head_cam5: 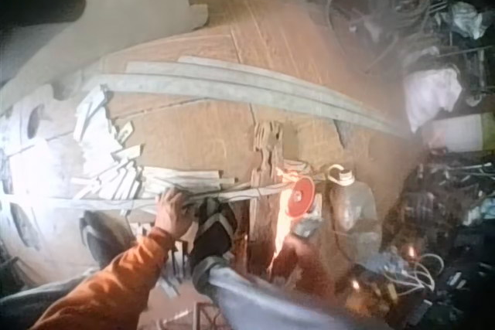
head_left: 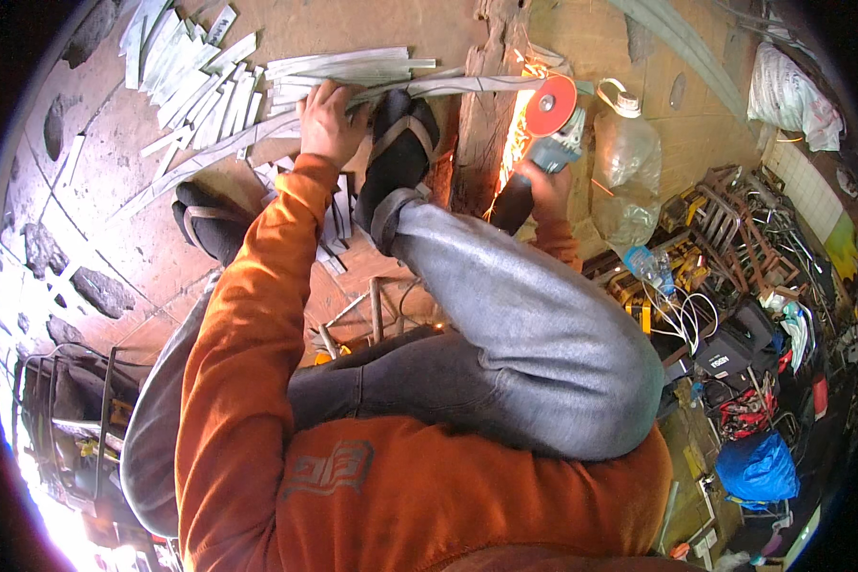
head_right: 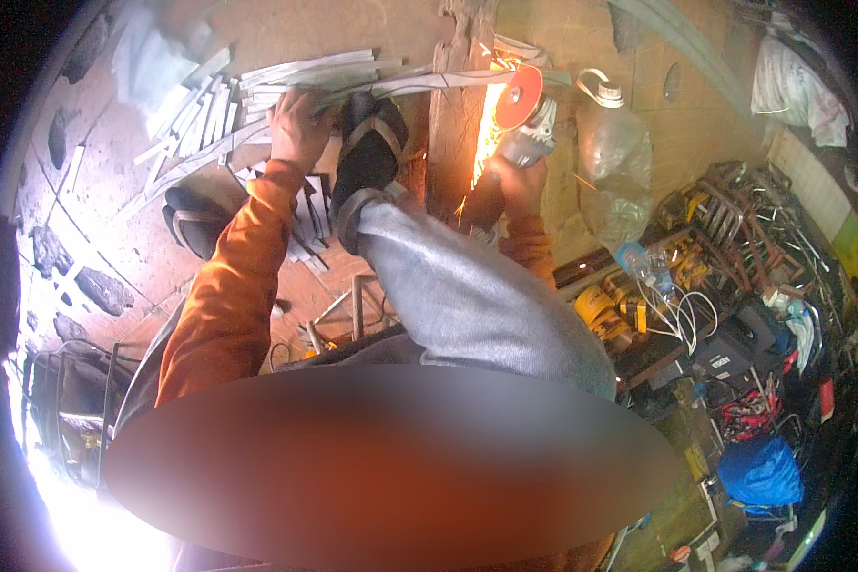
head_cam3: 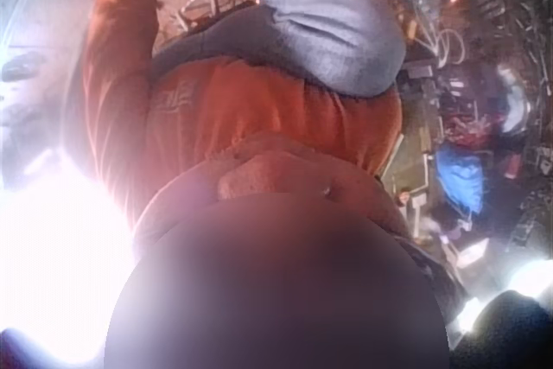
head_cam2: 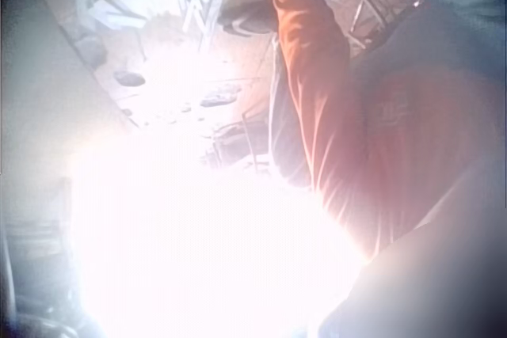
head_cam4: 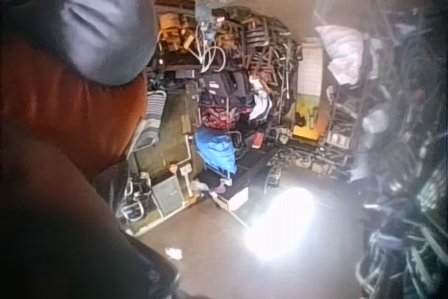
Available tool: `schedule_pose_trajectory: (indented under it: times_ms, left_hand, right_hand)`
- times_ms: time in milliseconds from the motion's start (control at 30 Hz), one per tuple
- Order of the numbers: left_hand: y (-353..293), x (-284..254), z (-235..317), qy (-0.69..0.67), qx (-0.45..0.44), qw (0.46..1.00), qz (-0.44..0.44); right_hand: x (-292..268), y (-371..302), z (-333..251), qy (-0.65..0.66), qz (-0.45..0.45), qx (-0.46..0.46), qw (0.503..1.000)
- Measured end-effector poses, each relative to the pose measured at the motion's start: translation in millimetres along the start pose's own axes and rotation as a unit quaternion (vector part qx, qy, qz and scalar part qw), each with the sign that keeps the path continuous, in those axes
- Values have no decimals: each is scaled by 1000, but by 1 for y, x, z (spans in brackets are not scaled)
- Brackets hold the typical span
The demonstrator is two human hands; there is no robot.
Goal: The person sits on the floor and uses an angle grinder to cut a long metal rod into multiple short segments. They hold the rod with one hand and operate the grinder with the other, creating sparks as they cut. The cut pieces accumulate on the floor beside them.
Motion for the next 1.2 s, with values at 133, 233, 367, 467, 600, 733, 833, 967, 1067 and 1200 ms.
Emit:
schedule_pose_trajectory:
  times_ms: [133, 233, 367, 467, 600, 733, 833, 967, 1067, 1200]
  left_hand:
    - [1, 1, -2, 3, -7, 1000, 2]
    - [0, 2, -1, -1, -8, 1000, 2]
    - [1, 1, -2, 5, -12, 1000, 3]
    - [1, 0, -1, 1, -8, 1000, 6]
    - [0, 0, 0, 2, 1, 1000, 7]
    - [0, 2, -2, -3, -2, 1000, 5]
    - [1, 2, -3, -4, 3, 1000, 6]
    - [1, 3, -2, 0, 8, 1000, -9]
    - [2, 0, 3, 7, 40, 999, -18]
    - [7, 1, 7, -18, 82, 995, -46]
  right_hand:
    - [1, 8, 3, 9, -12, -8, 1000]
    - [-3, 13, 3, 3, -8, 8, 1000]
    - [-1, 11, -4, 15, -25, -21, 999]
    - [0, 6, -2, -47, -5, -29, 998]
    - [0, 9, 1, -4, -19, -16, 1000]
    - [-6, 17, -7, -25, -19, -11, 999]
    - [-10, 19, -12, -4, -30, -25, 999]
    - [-10, 19, 1, -28, -10, 0, 1000]
    - [-13, 10, 3, -26, 1, -18, 999]
    - [-18, 1, -3, -37, -5, -24, 999]
Point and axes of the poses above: each hand's wrist, its own y-axis towards the middle knuckle, its own x-axis out of the palm, z = x × y, the point moved 10 cm from there along y, towards the middle knuckle, and after that the axes turned 15 degrees about x, right-handed, at the moved point
